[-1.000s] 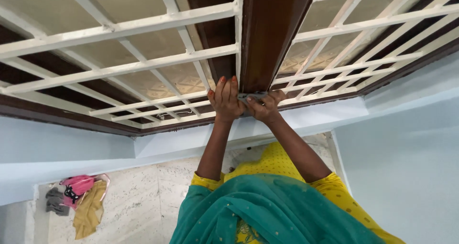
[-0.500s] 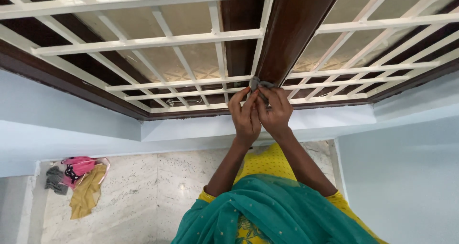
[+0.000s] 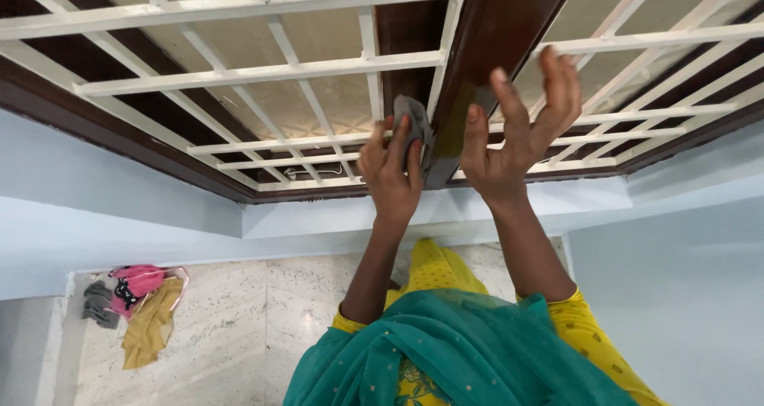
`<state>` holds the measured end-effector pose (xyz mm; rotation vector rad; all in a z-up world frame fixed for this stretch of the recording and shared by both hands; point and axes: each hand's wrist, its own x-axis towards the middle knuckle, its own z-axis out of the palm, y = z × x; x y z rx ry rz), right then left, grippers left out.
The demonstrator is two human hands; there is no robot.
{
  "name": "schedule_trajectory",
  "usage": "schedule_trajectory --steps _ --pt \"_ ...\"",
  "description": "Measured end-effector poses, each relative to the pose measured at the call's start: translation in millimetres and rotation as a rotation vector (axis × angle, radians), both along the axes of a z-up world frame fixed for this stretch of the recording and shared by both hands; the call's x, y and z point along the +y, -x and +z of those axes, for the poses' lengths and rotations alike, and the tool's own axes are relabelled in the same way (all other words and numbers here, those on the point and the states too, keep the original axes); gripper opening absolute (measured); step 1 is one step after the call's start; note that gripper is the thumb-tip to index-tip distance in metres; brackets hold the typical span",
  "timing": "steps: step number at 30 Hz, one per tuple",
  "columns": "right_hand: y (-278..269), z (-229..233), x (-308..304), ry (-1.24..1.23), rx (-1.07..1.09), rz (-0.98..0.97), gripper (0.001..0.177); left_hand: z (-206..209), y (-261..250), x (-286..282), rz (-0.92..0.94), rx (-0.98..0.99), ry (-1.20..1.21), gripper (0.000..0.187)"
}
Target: The person cleans a window frame and its white metal grill with a cloth, wiping between the bars and along the surfaces. They then open the window to wipe the inner edges, glass panes, and handles.
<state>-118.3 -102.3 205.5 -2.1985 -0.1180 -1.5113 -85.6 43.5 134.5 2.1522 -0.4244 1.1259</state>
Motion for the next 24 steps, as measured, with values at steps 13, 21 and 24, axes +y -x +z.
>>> schedule_trajectory --steps 13,21,24 --pt "-69.2 -35.3 -12.0 0.226 -0.109 -0.217 0.107 -23.7 -14.2 -7.9 -0.46 0.226 0.197 0.042" --pt "-72.5 -49.6 -20.3 0.222 -0.111 -0.189 0.106 -52.1 -25.1 14.8 -0.294 0.013 0.151 0.033" --pt "-72.9 -46.6 -19.5 0.227 -0.114 -0.176 0.106 -58.2 -26.8 26.8 -0.257 0.034 0.071 0.033"
